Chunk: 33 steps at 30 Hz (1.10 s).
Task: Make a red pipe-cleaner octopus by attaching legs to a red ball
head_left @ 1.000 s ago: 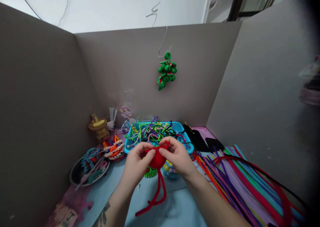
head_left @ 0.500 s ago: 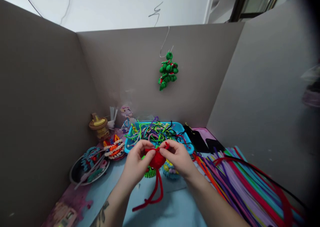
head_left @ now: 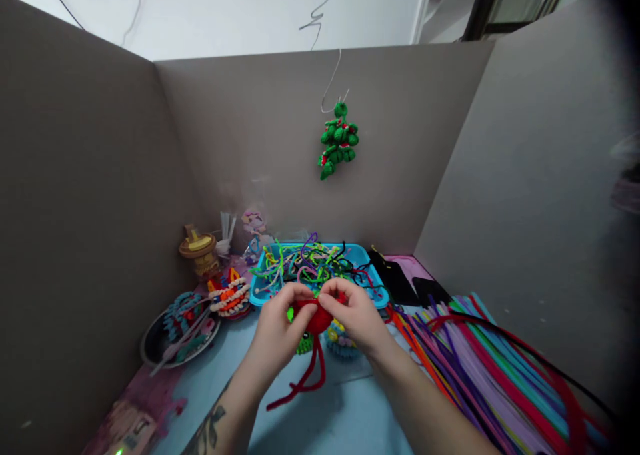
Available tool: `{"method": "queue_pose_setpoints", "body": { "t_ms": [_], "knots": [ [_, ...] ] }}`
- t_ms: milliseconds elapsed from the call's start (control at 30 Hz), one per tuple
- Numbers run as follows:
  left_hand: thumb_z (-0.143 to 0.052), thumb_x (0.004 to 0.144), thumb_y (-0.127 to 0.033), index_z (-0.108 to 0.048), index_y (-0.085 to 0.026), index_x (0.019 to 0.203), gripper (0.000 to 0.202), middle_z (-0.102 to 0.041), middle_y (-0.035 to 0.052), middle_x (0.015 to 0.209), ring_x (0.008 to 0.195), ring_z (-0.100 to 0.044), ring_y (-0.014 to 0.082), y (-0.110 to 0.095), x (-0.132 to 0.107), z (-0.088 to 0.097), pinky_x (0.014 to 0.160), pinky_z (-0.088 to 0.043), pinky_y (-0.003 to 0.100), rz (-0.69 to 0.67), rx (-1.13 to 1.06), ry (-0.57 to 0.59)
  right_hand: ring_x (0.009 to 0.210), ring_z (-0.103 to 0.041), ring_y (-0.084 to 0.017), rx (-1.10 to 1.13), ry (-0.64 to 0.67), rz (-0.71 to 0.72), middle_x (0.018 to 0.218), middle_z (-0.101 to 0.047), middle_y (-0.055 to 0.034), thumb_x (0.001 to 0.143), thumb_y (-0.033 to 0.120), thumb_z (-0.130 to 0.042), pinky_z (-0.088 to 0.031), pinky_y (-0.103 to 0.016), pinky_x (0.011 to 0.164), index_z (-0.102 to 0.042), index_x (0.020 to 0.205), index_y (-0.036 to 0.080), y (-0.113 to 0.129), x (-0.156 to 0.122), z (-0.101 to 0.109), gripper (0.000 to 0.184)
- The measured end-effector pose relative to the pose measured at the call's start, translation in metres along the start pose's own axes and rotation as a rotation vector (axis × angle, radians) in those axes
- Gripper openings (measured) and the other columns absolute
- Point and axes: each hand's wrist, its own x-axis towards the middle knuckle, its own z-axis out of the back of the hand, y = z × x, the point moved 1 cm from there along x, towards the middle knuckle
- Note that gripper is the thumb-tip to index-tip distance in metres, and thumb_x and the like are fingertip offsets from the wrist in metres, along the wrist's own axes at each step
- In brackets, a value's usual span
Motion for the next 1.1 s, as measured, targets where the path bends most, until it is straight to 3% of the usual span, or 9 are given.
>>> {"method": "queue_pose_setpoints", "body": {
  "t_ms": [133, 200, 333, 567, 767, 933, 1000, 1100],
  "knots": [
    [-0.053, 0.082, -0.018, -0.056, -0.019, 0.088, 0.006, -0.062, 0.0004, 0.083, 0.076, -0.059, 0.0132, -0.002, -0.002, 0.002, 0.07, -0.046, 0.023, -0.032, 0.013, -0.002, 0.072, -0.056, -0.015, -0.183, -0.081, 0.233, 0.074, -0.059, -0.001, 0.077, 0.02, -0.058, -0.044, -0.027, 0.068, -0.061, 0.077, 0.019, 0.005, -0.004, -0.002, 0.003],
    [-0.053, 0.083, -0.018, -0.056, -0.019, 0.087, 0.005, -0.062, 0.0, 0.082, 0.075, -0.058, 0.0128, -0.002, -0.004, 0.002, 0.069, -0.045, 0.023, -0.054, 0.04, -0.005, 0.075, -0.057, -0.016, -0.251, -0.089, 0.322, 0.076, -0.06, -0.0028, 0.079, 0.017, -0.057, -0.045, -0.027, 0.07, -0.063, 0.072, 0.019, 0.008, -0.005, -0.002, 0.009],
    [-0.053, 0.083, -0.017, -0.056, -0.019, 0.088, 0.006, -0.062, 0.0004, 0.083, 0.076, -0.058, 0.0128, -0.001, -0.004, 0.003, 0.07, -0.045, 0.022, -0.095, 0.069, 0.01, 0.078, -0.058, -0.017, -0.307, -0.082, 0.381, 0.079, -0.059, -0.0037, 0.08, 0.014, -0.057, -0.046, -0.027, 0.072, -0.064, 0.074, 0.019, 0.012, -0.005, 0.0, 0.01],
    [-0.05, 0.083, -0.013, -0.058, -0.019, 0.085, 0.01, -0.063, 0.0006, 0.081, 0.074, -0.058, 0.0127, -0.007, -0.004, 0.003, 0.069, -0.045, 0.022, -0.135, 0.097, 0.025, 0.081, -0.054, -0.016, -0.361, 0.032, 0.379, 0.082, -0.055, -0.0031, 0.084, 0.011, -0.048, -0.043, -0.027, 0.073, -0.055, 0.074, 0.019, 0.011, -0.007, -0.001, 0.014],
    [-0.054, 0.081, -0.017, -0.058, -0.02, 0.093, 0.013, -0.065, 0.0024, 0.089, 0.082, -0.06, 0.0154, -0.007, -0.005, 0.002, 0.075, -0.046, 0.026, -0.073, 0.106, 0.037, 0.076, -0.049, -0.017, -0.401, -0.032, 0.369, 0.077, -0.049, -0.0024, 0.083, 0.012, -0.043, -0.038, -0.028, 0.069, -0.047, 0.07, 0.02, 0.007, -0.006, -0.002, 0.016],
    [-0.069, 0.069, -0.019, -0.048, -0.022, 0.123, 0.058, -0.054, 0.0098, 0.128, 0.12, -0.048, 0.0247, -0.002, -0.001, 0.003, 0.1, -0.037, 0.038, 0.013, 0.102, 0.036, 0.067, -0.045, -0.015, -0.266, -0.094, 0.224, 0.07, -0.046, 0.0007, 0.086, 0.026, -0.045, -0.035, -0.026, 0.062, -0.045, 0.066, 0.021, -0.002, 0.004, 0.009, 0.021],
    [-0.068, 0.069, -0.02, -0.048, -0.021, 0.122, 0.057, -0.054, 0.0104, 0.127, 0.118, -0.049, 0.0254, -0.002, 0.0, 0.004, 0.098, -0.038, 0.038, 0.071, 0.061, 0.074, 0.065, -0.042, -0.014, -0.172, -0.068, 0.165, 0.068, -0.044, 0.0018, 0.086, 0.033, -0.047, -0.033, -0.025, 0.06, -0.046, 0.066, 0.02, -0.005, 0.006, 0.012, 0.024],
    [-0.066, 0.071, -0.02, -0.055, -0.02, 0.111, 0.042, -0.061, 0.0078, 0.111, 0.101, -0.058, 0.0229, -0.004, 0.0, 0.004, 0.087, -0.044, 0.034, 0.121, -0.01, 0.122, 0.06, -0.039, -0.012, -0.019, 0.021, 0.077, 0.066, -0.042, 0.0036, 0.085, 0.042, -0.05, -0.031, -0.024, 0.056, -0.047, 0.068, 0.02, -0.007, 0.007, 0.012, 0.029]
  ]
}}
